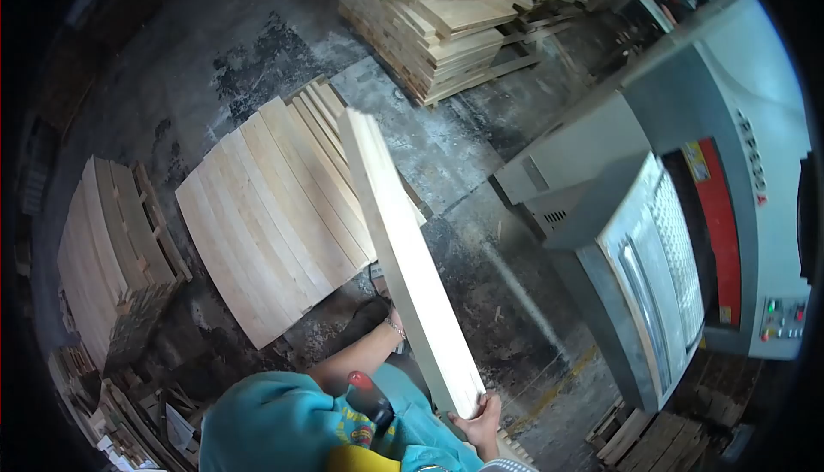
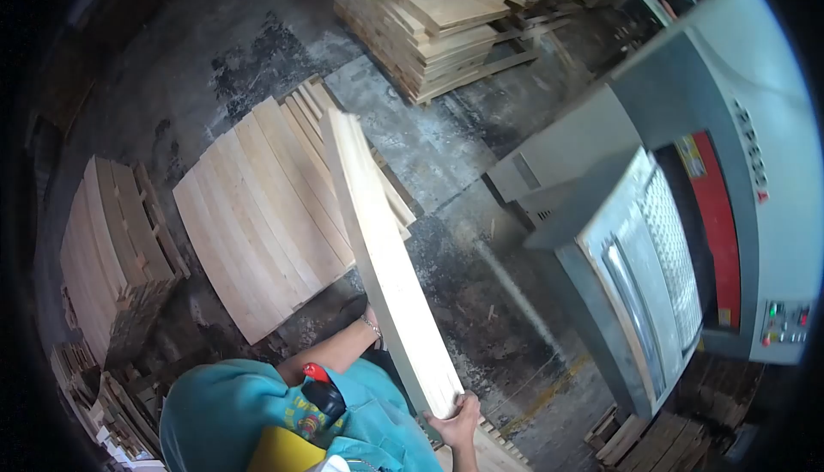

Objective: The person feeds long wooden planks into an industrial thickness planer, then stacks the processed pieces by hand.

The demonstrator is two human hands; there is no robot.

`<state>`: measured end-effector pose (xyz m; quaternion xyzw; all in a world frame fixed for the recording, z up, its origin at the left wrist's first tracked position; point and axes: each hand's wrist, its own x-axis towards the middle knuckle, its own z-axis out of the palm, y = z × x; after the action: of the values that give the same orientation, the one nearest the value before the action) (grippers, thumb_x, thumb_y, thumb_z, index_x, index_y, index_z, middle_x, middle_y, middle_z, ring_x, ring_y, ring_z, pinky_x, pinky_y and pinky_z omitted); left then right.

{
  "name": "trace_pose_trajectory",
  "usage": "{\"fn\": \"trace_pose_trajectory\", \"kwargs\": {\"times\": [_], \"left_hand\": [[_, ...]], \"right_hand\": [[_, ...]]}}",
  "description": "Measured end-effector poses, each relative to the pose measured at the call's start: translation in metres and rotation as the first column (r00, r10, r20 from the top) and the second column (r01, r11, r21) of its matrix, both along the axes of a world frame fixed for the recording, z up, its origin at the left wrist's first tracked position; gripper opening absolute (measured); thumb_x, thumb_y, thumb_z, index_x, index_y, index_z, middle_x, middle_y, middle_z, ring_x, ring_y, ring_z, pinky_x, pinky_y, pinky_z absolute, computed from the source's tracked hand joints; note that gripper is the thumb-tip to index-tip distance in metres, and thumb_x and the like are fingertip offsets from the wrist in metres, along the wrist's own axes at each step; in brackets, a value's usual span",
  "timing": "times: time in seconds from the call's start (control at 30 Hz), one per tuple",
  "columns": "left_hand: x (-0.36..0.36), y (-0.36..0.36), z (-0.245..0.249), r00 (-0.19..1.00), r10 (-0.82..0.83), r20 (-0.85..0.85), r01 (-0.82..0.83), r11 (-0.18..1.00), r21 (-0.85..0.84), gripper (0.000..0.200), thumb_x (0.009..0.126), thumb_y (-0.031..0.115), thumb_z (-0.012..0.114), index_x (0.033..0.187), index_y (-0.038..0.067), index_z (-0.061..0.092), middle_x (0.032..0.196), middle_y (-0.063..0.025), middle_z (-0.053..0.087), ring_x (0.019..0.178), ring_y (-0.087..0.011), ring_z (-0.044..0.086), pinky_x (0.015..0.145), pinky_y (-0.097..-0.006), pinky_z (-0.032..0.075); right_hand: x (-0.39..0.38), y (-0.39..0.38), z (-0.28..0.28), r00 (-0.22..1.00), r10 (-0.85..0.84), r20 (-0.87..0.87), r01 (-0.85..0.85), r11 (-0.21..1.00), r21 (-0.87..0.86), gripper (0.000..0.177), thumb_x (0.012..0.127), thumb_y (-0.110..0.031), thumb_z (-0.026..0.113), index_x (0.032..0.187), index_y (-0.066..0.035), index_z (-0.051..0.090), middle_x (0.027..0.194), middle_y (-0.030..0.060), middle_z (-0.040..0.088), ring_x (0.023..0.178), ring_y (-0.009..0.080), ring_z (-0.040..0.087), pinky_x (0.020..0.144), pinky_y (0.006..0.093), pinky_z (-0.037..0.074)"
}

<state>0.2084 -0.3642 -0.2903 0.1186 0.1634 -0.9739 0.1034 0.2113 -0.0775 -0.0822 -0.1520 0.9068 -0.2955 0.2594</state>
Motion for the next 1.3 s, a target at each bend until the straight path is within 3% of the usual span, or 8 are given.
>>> {"fn": "trace_pose_trajectory", "kwargs": {"times": [0.17, 0.4, 0.67, 0.87, 0.93, 1.03, 1.07, 1.3], "left_hand": [[0.001, 0.05, 0.095, 0.962, -0.196, -0.192, 0.177, 0.978, -0.11, 0.056, 0.099, 0.046, 0.043, 0.129, 0.001, 0.055, 0.124, -0.0182, 0.062, 0.108, -0.0327, 0.064, 0.092, -0.0471, 0.053], [-0.026, 0.151, 0.157, 0.842, -0.435, -0.318, 0.399, 0.9, -0.173, 0.055, 0.1, 0.046, 0.043, 0.13, 0.001, 0.054, 0.124, -0.0168, 0.063, 0.108, -0.031, 0.064, 0.092, -0.0463, 0.053], [-0.049, 0.265, 0.18, 0.601, -0.703, -0.38, 0.697, 0.694, -0.18, 0.054, 0.1, 0.046, 0.042, 0.131, 0.002, 0.054, 0.124, -0.0149, 0.063, 0.108, -0.0291, 0.065, 0.093, -0.0456, 0.053], [-0.102, 0.374, 0.155, 0.339, -0.78, -0.526, 0.907, 0.42, -0.039, 0.053, 0.101, 0.046, 0.041, 0.132, 0.005, 0.054, 0.124, -0.0128, 0.064, 0.109, -0.0277, 0.064, 0.094, -0.0456, 0.052], [-0.132, 0.4, 0.159, 0.266, -0.867, -0.421, 0.941, 0.328, -0.081, 0.053, 0.101, 0.046, 0.041, 0.133, 0.006, 0.054, 0.124, -0.0121, 0.064, 0.11, -0.0272, 0.064, 0.095, -0.0456, 0.052], [-0.183, 0.391, 0.199, 0.232, -0.886, 0.402, 0.833, -0.033, -0.553, 0.052, 0.101, 0.048, 0.039, 0.136, 0.011, 0.053, 0.129, -0.0119, 0.061, 0.117, -0.0274, 0.06, 0.101, -0.046, 0.046], [-0.196, 0.366, 0.223, 0.192, -0.853, 0.485, 0.801, -0.149, -0.579, 0.053, 0.101, 0.048, 0.038, 0.137, 0.011, 0.05, 0.135, -0.0142, 0.056, 0.124, -0.0284, 0.054, 0.106, -0.046, 0.04], [-0.245, 0.202, 0.152, 0.182, -0.805, 0.565, 0.793, -0.22, -0.569, 0.052, 0.1, 0.048, 0.041, 0.138, 0.013, 0.047, 0.136, -0.0136, 0.055, 0.129, -0.0268, 0.049, 0.11, -0.0455, 0.033]], "right_hand": [[0.092, 0.059, 0.027, 0.966, -0.22, -0.136, 0.211, 0.975, -0.075, 0.075, 0.045, -0.032, 0.091, 0.095, -0.008, 0.04, 0.093, 0.0098, 0.041, 0.09, 0.0279, 0.042, 0.08, 0.0395, 0.038], [0.181, 0.113, 0.032, 0.78, -0.452, -0.434, 0.407, 0.892, -0.197, 0.079, 0.049, -0.037, 0.092, 0.101, -0.008, 0.04, 0.127, 0.0206, 0.046, 0.111, 0.0385, 0.046, 0.091, 0.0484, 0.037], [0.247, 0.116, 0.065, 0.561, -0.741, -0.37, 0.768, 0.632, -0.102, 0.074, 0.05, -0.035, 0.091, 0.098, -0.009, 0.04, 0.127, 0.0195, 0.047, 0.113, 0.0398, 0.046, 0.092, 0.0498, 0.036], [0.206, 0.115, 0.112, 0.367, -0.786, -0.498, 0.887, 0.457, -0.069, 0.067, 0.049, -0.028, 0.09, 0.09, -0.009, 0.041, 0.112, 0.0155, 0.048, 0.107, 0.0392, 0.047, 0.091, 0.0505, 0.036], [0.169, 0.117, 0.133, 0.342, -0.759, -0.554, 0.911, 0.413, -0.004, 0.065, 0.047, -0.026, 0.089, 0.088, -0.008, 0.041, 0.096, 0.0123, 0.044, 0.1, 0.0376, 0.048, 0.088, 0.0488, 0.038], [0.112, 0.124, 0.153, 0.291, -0.726, -0.623, 0.925, 0.381, -0.012, 0.065, 0.049, -0.025, 0.087, 0.091, -0.008, 0.041, 0.087, 0.0101, 0.042, 0.086, 0.0323, 0.047, 0.078, 0.0424, 0.04], [0.091, 0.124, 0.162, 0.275, -0.732, -0.624, 0.938, 0.346, 0.007, 0.066, 0.05, -0.026, 0.088, 0.093, -0.008, 0.042, 0.088, 0.0113, 0.045, 0.088, 0.0329, 0.049, 0.079, 0.0426, 0.041], [-0.06, 0.155, 0.171, 0.297, -0.722, -0.625, 0.921, 0.39, -0.012, 0.063, 0.053, -0.03, 0.087, 0.095, -0.01, 0.045, 0.095, 0.0107, 0.05, 0.097, 0.0351, 0.051, 0.085, 0.0463, 0.039]]}}
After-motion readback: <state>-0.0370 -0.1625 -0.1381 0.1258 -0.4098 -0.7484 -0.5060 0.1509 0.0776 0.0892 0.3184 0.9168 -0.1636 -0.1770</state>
